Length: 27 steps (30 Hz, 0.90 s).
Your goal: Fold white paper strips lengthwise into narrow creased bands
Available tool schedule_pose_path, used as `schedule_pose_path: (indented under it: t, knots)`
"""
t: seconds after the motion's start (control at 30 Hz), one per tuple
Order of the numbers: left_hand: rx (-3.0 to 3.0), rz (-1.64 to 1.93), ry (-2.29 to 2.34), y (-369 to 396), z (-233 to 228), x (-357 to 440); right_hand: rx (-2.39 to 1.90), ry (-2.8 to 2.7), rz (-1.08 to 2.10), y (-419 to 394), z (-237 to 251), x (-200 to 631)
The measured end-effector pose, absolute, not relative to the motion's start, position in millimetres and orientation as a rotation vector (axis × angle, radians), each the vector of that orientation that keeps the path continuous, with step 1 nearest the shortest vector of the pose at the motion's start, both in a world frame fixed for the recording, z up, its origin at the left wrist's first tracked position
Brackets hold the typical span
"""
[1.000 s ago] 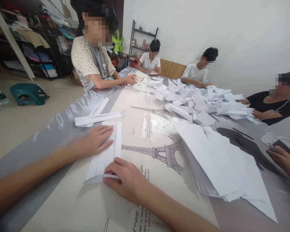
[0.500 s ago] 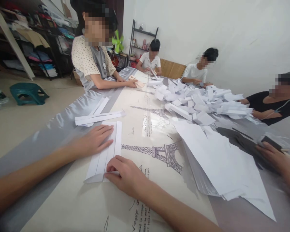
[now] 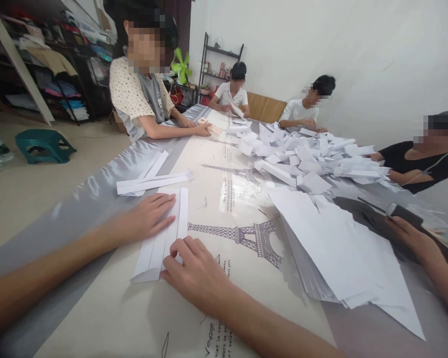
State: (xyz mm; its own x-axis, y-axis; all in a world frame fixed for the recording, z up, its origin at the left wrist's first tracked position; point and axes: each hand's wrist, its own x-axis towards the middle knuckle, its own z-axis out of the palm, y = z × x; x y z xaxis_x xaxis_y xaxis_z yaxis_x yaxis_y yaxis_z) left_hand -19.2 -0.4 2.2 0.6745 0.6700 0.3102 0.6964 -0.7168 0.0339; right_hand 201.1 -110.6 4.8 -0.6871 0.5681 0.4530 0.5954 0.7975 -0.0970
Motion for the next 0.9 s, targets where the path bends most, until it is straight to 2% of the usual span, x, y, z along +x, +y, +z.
schedule_pose_path:
  t: [0.27,0.7,0.9]
  knots:
    - [-2.808,-0.475,-1.147,-1,2,-20,-0.718,-2.666,-0.294,-123,16,202]
    - [-2.78,-0.449,-1.154,-2,2,-19,-0.592,-2.662,-0.229,-122,22,207]
    - [-2.805,-0.467,-1.164,-2,2,-19,-0.663,-2.709,-0.129,-120,16,202]
